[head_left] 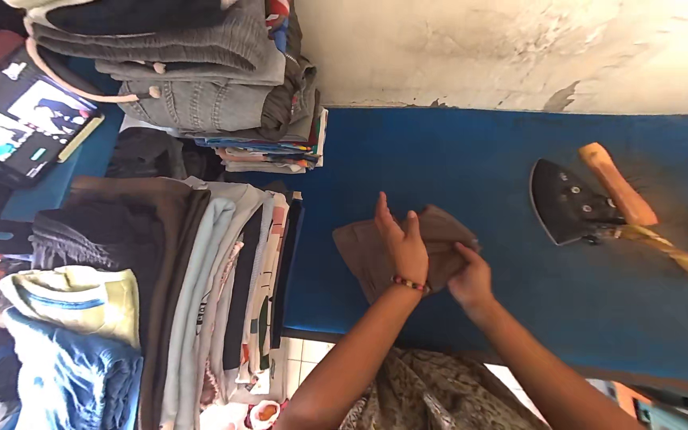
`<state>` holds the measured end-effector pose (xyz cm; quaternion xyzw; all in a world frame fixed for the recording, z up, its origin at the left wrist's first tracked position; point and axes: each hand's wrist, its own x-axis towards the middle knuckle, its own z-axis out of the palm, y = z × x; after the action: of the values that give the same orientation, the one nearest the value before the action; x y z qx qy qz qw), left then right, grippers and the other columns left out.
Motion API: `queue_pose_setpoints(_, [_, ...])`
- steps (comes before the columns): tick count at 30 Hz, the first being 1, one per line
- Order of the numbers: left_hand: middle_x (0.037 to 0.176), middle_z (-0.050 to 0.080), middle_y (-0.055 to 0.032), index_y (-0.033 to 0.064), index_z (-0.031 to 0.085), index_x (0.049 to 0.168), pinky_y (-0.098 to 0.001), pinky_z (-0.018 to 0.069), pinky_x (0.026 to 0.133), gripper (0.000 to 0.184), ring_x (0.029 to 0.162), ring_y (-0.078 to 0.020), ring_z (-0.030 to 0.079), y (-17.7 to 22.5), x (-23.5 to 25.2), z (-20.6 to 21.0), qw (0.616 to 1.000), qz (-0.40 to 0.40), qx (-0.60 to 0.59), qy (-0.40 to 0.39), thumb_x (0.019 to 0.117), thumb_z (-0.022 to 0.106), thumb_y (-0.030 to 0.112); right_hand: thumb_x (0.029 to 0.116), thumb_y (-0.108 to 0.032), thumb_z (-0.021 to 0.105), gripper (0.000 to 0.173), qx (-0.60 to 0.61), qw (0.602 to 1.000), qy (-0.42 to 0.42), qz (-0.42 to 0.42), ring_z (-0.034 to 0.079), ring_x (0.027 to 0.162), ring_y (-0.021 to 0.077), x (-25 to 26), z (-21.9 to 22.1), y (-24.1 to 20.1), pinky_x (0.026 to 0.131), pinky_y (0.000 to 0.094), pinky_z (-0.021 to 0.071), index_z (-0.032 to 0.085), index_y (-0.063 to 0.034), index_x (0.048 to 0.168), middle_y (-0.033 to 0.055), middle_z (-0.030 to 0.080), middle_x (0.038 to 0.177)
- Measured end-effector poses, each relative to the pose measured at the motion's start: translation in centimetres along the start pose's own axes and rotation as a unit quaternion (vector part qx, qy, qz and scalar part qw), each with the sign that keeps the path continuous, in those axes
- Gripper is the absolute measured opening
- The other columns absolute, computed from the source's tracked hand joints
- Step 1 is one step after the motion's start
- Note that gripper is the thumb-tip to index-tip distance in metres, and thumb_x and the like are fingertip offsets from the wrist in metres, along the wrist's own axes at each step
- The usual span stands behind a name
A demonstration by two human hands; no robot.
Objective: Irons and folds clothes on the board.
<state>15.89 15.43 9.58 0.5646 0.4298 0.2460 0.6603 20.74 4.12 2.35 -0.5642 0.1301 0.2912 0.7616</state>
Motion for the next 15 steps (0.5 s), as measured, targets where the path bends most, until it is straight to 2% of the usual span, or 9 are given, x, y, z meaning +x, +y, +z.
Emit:
queue_pose_setpoints(2, [0.165, 0.030, -0.0182, 0.0025, 0.039, 0.155, -0.0496, 0.0315, 0.120, 0.051, 0.151, -0.0335, 0.033, -2.8, -0.4, -0.2, 0.987, 0.101, 0.123, -0.034, 0.1078, 0.048, 0.020, 0.1108, -0.022, 0.033, 0.027, 0.070, 0.995, 0.057, 0.042, 0.069, 0.096, 0.0163, 2.4, -3.0, -1.0, 0.084, 0.0391, 0.0588, 0.053, -0.0097, 0.123, 0.0061, 0.068, 0.103])
queue_pose_setpoints(4, [0.159, 0.040, -0.0240, -0.0012, 0.051, 0.146, -0.0532, 0.0337, 0.119, 0.044, 0.145, -0.0417, 0.040, -6.7, -1.0, -0.7, 0.954, 0.141, 0.254, -0.080, 0.1061, 0.050, 0.017, 0.1118, -0.027, 0.034, 0.030, 0.085, 0.993, 0.058, 0.053, 0.069, 0.100, 0.0160, 3.5, -4.5, -0.8, 0.087, 0.0378, 0.0592, 0.053, -0.0099, 0.127, 0.0064, 0.069, 0.107])
queue_pose_setpoints(7, [0.159, 0.041, -0.0222, 0.0017, 0.051, 0.150, -0.0572, 0.0250, 0.123, 0.048, 0.148, -0.0430, 0.037, -11.8, -1.6, -1.8, 0.867, 0.156, 0.448, -0.151, 0.1058, 0.050, 0.022, 0.1123, -0.024, 0.037, 0.030, 0.074, 0.992, 0.084, 0.056, 0.068, 0.100, 0.0157, 3.2, -3.9, -0.9, 0.087, 0.0362, 0.0580, 0.048, -0.0077, 0.135, 0.0087, 0.066, 0.111])
queue_pose_setpoints(9, [0.162, 0.039, -0.0194, 0.0044, 0.047, 0.153, -0.0584, 0.0201, 0.124, 0.053, 0.150, -0.0411, 0.036, -13.1, -1.6, -2.3, 0.815, 0.174, 0.524, -0.175, 0.1063, 0.049, 0.028, 0.1123, -0.020, 0.038, 0.032, 0.031, 0.995, 0.091, 0.028, 0.067, 0.102, 0.0147, 2.5, -3.2, -1.1, 0.088, 0.0347, 0.0575, 0.044, -0.0055, 0.140, 0.0097, 0.064, 0.115])
queue_pose_setpoints(10, [0.162, 0.038, -0.0189, 0.0044, 0.046, 0.154, -0.0582, 0.0193, 0.124, 0.053, 0.150, -0.0408, 0.035, -12.9, -1.6, -2.4, 0.815, 0.170, 0.523, -0.181, 0.1065, 0.048, 0.028, 0.1119, -0.017, 0.039, 0.032, -0.020, 0.997, 0.072, 0.003, 0.067, 0.102, 0.0124, 1.9, -2.8, -1.2, 0.088, 0.0323, 0.0578, 0.044, -0.0035, 0.140, 0.0091, 0.064, 0.116])
queue_pose_setpoints(12, [0.160, 0.041, -0.0210, 0.0008, 0.050, 0.150, -0.0559, 0.0210, 0.125, 0.046, 0.150, -0.0417, 0.034, -11.7, -1.6, -2.5, 0.877, 0.140, 0.427, -0.169, 0.1075, 0.046, 0.019, 0.1084, -0.005, 0.041, 0.034, -0.175, 0.982, -0.028, -0.065, 0.065, 0.108, 0.0091, 0.1, -2.2, -1.1, 0.094, 0.0278, 0.0547, 0.045, 0.0063, 0.141, 0.0122, 0.063, 0.122])
queue_pose_setpoints(13, [0.155, 0.045, -0.0249, -0.0053, 0.053, 0.145, -0.0544, 0.0258, 0.123, 0.043, 0.147, -0.0429, 0.038, -11.1, -1.6, -2.9, 0.924, 0.134, 0.332, -0.137, 0.1076, 0.041, 0.013, 0.1044, 0.000, 0.045, 0.036, -0.273, 0.950, -0.106, -0.107, 0.063, 0.114, 0.0093, -0.8, -1.9, -0.9, 0.099, 0.0269, 0.0523, 0.049, 0.0098, 0.139, 0.0143, 0.063, 0.126])
queue_pose_setpoints(14, [0.152, 0.047, -0.0285, -0.0111, 0.051, 0.143, -0.0514, 0.0270, 0.123, 0.046, 0.146, -0.0412, 0.040, -10.5, -1.5, -3.3, 0.964, 0.110, 0.222, -0.102, 0.1084, 0.032, 0.013, 0.0987, 0.001, 0.050, 0.044, -0.375, 0.893, -0.200, -0.149, 0.058, 0.128, 0.0155, -1.4, -1.5, -0.7, 0.109, 0.0322, 0.0470, 0.051, 0.0090, 0.142, 0.0179, 0.061, 0.137])
queue_pose_setpoints(15, [0.153, 0.045, -0.0304, -0.0137, 0.044, 0.146, -0.0450, 0.0295, 0.123, 0.054, 0.146, -0.0363, 0.041, -9.8, -1.3, -3.9, 0.989, 0.058, 0.115, -0.069, 0.1106, 0.021, 0.020, 0.0929, -0.003, 0.059, 0.057, -0.470, 0.812, -0.296, -0.180, 0.045, 0.144, 0.0275, -1.8, -1.1, -0.6, 0.120, 0.0461, 0.0362, 0.050, 0.0021, 0.149, 0.0196, 0.050, 0.153])
